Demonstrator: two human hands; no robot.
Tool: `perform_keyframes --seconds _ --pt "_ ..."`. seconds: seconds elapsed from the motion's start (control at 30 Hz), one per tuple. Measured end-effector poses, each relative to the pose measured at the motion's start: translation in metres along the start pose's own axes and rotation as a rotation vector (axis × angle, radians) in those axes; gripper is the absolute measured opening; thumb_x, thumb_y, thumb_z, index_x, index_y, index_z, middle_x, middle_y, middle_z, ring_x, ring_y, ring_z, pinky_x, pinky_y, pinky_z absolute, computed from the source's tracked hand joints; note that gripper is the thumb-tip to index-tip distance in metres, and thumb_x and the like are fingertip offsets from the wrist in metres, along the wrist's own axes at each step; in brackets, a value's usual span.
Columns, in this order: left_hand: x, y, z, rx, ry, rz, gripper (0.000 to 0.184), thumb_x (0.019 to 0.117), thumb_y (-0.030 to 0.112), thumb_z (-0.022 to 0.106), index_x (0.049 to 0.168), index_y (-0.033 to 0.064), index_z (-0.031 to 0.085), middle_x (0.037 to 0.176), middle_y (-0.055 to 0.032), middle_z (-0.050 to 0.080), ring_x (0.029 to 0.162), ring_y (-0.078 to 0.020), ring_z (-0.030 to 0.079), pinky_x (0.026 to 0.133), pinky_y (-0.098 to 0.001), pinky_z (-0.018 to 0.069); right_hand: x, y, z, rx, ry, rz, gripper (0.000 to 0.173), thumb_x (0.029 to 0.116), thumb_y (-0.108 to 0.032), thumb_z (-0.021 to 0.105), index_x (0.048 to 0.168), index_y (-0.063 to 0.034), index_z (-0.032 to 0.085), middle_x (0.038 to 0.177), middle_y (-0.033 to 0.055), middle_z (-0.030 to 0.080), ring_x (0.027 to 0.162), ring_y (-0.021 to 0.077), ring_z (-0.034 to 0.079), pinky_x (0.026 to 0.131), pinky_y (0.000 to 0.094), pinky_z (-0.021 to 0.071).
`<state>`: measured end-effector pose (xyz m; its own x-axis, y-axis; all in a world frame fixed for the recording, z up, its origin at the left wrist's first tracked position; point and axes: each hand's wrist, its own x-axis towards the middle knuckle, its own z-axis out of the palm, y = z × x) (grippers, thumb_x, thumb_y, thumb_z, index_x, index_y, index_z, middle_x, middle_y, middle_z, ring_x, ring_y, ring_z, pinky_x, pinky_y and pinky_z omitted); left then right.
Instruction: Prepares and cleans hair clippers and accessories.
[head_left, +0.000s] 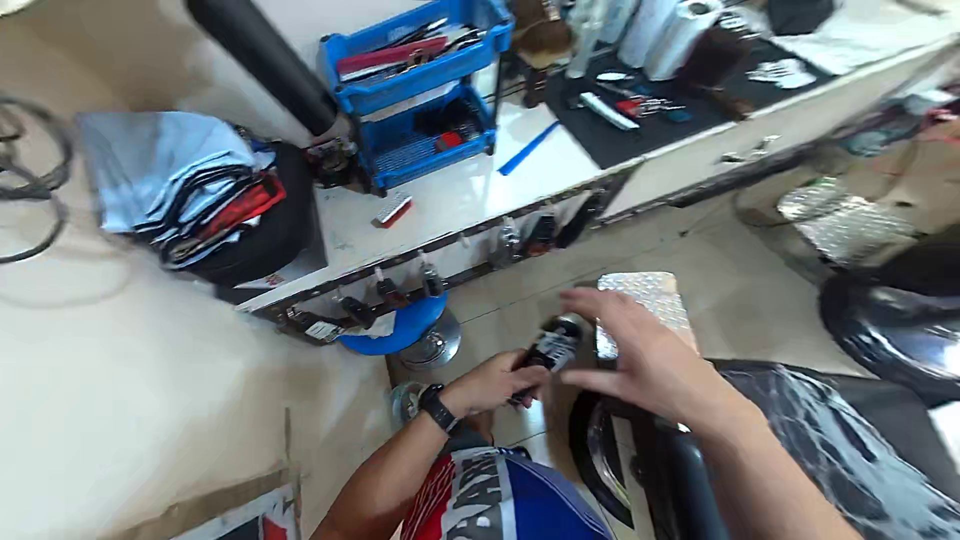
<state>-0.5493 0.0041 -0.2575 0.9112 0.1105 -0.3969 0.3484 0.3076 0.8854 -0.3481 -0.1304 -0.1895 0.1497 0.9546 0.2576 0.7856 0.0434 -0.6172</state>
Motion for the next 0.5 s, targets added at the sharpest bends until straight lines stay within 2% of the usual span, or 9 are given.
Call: perform_keyframes --seconds 0.1,0.13,0.2,0.27,0.3,0.37,0.4,0.43,0.5 --pt "0.003 0.002 0.015 -0.079 0.083 0.118 0.031 0.1081 0.023 0.047 0.13 0.001 0.05 0.089 -0.0035 0.065 0.075 -0.0126 0.066 0.069 -0.0287 0.0595 -0.032 0.021 0.002 0.49 0.534 0.329 0.055 0.102 -0.038 0.055 0.141 -0.0013 0.045 0.125 0.008 0.064 0.112 0.0147 0.065 0.098 0.0374 0.0556" --pt "0.004 0.001 0.019 -0.096 0.074 0.151 0.031 0.1079 0.023 0.046 0.13 0.0015 0.048 0.089 -0.003 0.065 0.076 -0.0124 0.067 0.071 -0.0284 0.0595 -0.037 0.027 0.016 0.641 0.578 0.442 0.052 0.1063 -0.036 0.047 0.143 0.0002 0.041 0.123 0.009 0.064 0.108 0.0147 0.066 0.095 0.0364 0.0562" --pt "0.005 -0.002 0.034 -0.128 0.045 0.187 0.032 0.1081 0.023 0.046 0.132 0.0015 0.046 0.092 -0.0033 0.065 0.079 -0.0129 0.067 0.074 -0.0294 0.0598 -0.045 0.03 0.053 0.968 0.501 0.558 0.063 0.108 -0.045 0.038 0.149 0.002 0.036 0.126 0.0126 0.068 0.111 0.0194 0.068 0.099 0.0388 0.0558" --pt "0.008 -0.003 0.048 -0.125 -0.02 0.201 0.036 0.1081 0.024 0.046 0.135 0.0009 0.044 0.095 -0.0045 0.065 0.083 -0.014 0.067 0.078 -0.0318 0.0599 -0.044 0.019 0.082 1.275 0.421 0.487 0.081 0.1001 -0.062 0.049 0.148 0.0015 0.036 0.124 0.0142 0.068 0.111 0.0224 0.068 0.098 0.0388 0.056" --pt "0.008 -0.001 0.051 -0.084 -0.07 0.203 0.039 0.1083 0.024 0.046 0.138 -0.0009 0.043 0.099 -0.0063 0.067 0.087 -0.0152 0.068 0.082 -0.0336 0.0598 -0.04 0.011 0.09 1.422 0.423 0.447 0.08 0.0973 -0.063 0.055 0.144 0.0006 0.039 0.119 0.0157 0.071 0.107 0.0248 0.071 0.095 0.0393 0.0588" --pt "0.003 0.012 0.04 0.174 -0.174 0.186 0.044 0.1087 0.024 0.046 0.139 -0.0069 0.045 0.114 -0.0118 0.067 0.104 -0.0169 0.068 0.097 -0.0373 0.0558 -0.036 0.001 0.098 1.615 0.48 0.431 0.07 0.0993 -0.057 0.056 0.14 -0.0012 0.044 0.1 0.0127 0.073 0.092 0.0249 0.074 0.086 0.0405 0.0631" --pt "-0.002 0.03 0.027 0.407 -0.147 0.155 0.043 0.1086 0.027 0.047 0.134 -0.0068 0.055 0.119 -0.0133 0.068 0.11 -0.0167 0.066 0.102 -0.0382 0.0526 -0.038 0.001 0.097 1.681 0.504 0.442 0.066 0.1001 -0.055 0.055 0.138 -0.0027 0.047 0.094 0.0101 0.071 0.085 0.0233 0.074 0.082 0.0407 0.0637" --pt "-0.007 0.051 0.011 0.646 -0.037 0.154 0.038 0.1067 0.027 0.052 0.123 -0.0033 0.067 0.115 -0.0132 0.071 0.108 -0.0177 0.067 0.1 -0.0402 0.0526 -0.042 0.003 0.094 1.722 0.522 0.471 0.063 0.0998 -0.055 0.056 0.137 -0.004 0.051 0.09 0.0081 0.07 0.079 0.021 0.072 0.076 0.0395 0.064" --pt "-0.013 0.088 -0.042 0.966 0.31 0.171 0.031 0.1039 0.032 0.058 0.115 0.0081 0.074 0.114 -0.0084 0.071 0.107 -0.0182 0.068 0.098 -0.0435 0.0546 -0.059 0.012 0.09 1.696 0.519 0.579 0.056 0.1036 -0.05 0.048 0.135 -0.0044 0.054 0.085 0.0065 0.067 0.069 0.0163 0.069 0.063 0.0336 0.0631"
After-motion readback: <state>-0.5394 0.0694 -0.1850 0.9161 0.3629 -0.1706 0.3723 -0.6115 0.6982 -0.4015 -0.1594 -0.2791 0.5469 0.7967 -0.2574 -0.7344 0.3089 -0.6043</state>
